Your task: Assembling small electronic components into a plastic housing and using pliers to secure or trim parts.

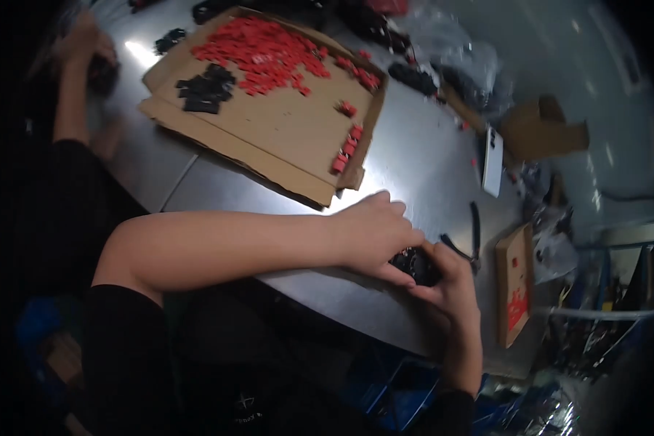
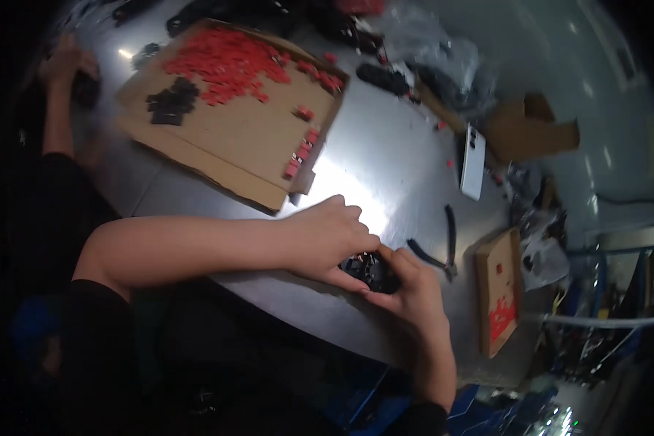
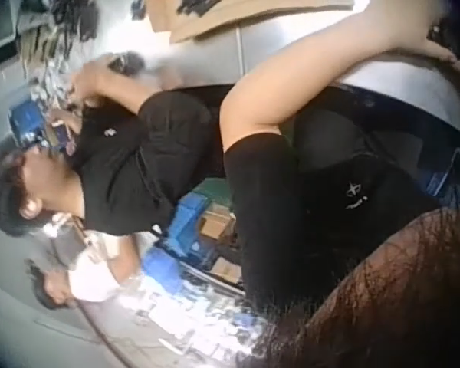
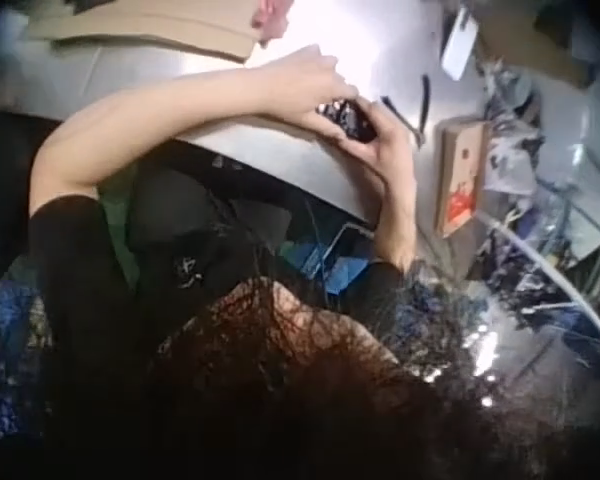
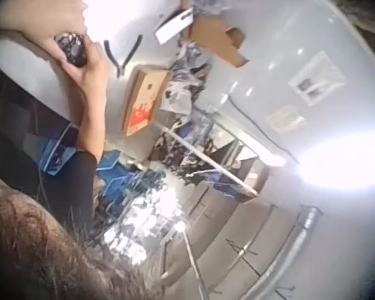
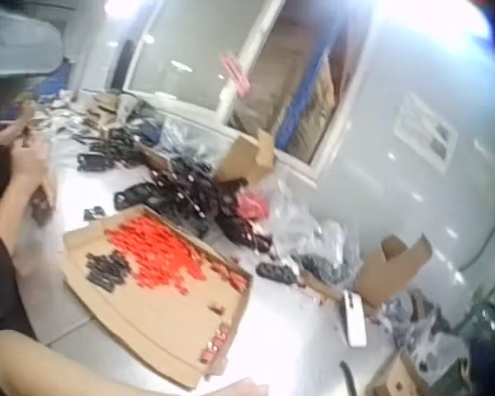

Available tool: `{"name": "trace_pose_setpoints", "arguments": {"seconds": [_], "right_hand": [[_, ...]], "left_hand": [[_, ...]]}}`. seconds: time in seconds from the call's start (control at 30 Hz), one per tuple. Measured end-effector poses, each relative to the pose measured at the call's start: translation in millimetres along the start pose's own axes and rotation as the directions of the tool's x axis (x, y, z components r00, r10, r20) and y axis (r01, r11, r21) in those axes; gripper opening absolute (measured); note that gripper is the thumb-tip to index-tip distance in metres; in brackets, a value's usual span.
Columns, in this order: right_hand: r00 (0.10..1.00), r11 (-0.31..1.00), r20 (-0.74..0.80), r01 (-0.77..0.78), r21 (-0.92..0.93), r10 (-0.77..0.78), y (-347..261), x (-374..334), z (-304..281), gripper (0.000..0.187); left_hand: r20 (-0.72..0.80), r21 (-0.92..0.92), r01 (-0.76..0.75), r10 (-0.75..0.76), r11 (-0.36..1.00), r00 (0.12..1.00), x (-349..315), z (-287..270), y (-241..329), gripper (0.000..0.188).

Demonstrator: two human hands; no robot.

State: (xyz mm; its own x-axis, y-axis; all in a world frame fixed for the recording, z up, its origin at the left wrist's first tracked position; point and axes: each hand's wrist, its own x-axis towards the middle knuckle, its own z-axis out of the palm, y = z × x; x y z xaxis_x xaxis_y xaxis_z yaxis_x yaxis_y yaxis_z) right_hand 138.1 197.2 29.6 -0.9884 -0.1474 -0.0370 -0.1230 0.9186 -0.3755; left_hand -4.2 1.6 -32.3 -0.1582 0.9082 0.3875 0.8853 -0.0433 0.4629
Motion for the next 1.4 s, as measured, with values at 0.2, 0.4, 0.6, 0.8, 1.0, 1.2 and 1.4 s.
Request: {"name": "trace_pose_setpoints", "arguments": {"seconds": [0.2, 0.4, 0.6, 0.8, 1.0, 1.2, 1.4], "right_hand": [[0.899, 0.992, 0.426, -0.122, 0.023, 0.100, -43.0, 22.9, -56.7, 0.077], [0.978, 0.946, -0.145, 0.101, -0.307, -0.152, -89.9, 133.0, -59.4, 0.046], [0.974, 0.981, -0.124, 0.185, -0.051, -0.190, -95.8, 269.0, 25.9, 0.033], [0.979, 0.973, -0.075, 0.177, -0.146, -0.190, -106.4, 293.3, 37.4, 0.029], [0.985, 0.977, -0.095, 0.127, -0.169, -0.144, -108.6, 300.5, 36.9, 0.027], [0.972, 0.979, -0.181, 0.170, 0.110, -0.148, -86.1, 211.3, -19.4, 0.019], [0.982, 0.984, -0.092, -0.158, 0.082, 0.165, 18.9, 82.9, -24.9, 0.016]], "left_hand": [[-0.006, -0.007, 0.026, -0.026, 1.000, 1.000, -6.6, -4.4, 3.9, 0.060], [0.132, 0.012, 0.078, -0.079, 0.997, 0.988, -2.8, -17.0, 11.3, 0.061], [0.129, 0.040, 0.070, -0.075, 0.997, 0.989, 1.0, 3.1, 5.1, 0.068], [0.003, -0.067, 0.006, -0.006, 0.998, 1.000, -4.1, -7.5, 7.5, 0.069], [0.033, -0.066, 0.021, -0.019, 0.998, 0.999, -4.6, -18.4, 13.8, 0.072], [0.127, 0.005, 0.044, -0.044, 0.999, 0.991, -0.9, -11.4, 7.9, 0.069], [-0.089, 0.018, 0.009, -0.007, 1.000, 0.996, -15.3, 1.2, -1.7, 0.062]]}}
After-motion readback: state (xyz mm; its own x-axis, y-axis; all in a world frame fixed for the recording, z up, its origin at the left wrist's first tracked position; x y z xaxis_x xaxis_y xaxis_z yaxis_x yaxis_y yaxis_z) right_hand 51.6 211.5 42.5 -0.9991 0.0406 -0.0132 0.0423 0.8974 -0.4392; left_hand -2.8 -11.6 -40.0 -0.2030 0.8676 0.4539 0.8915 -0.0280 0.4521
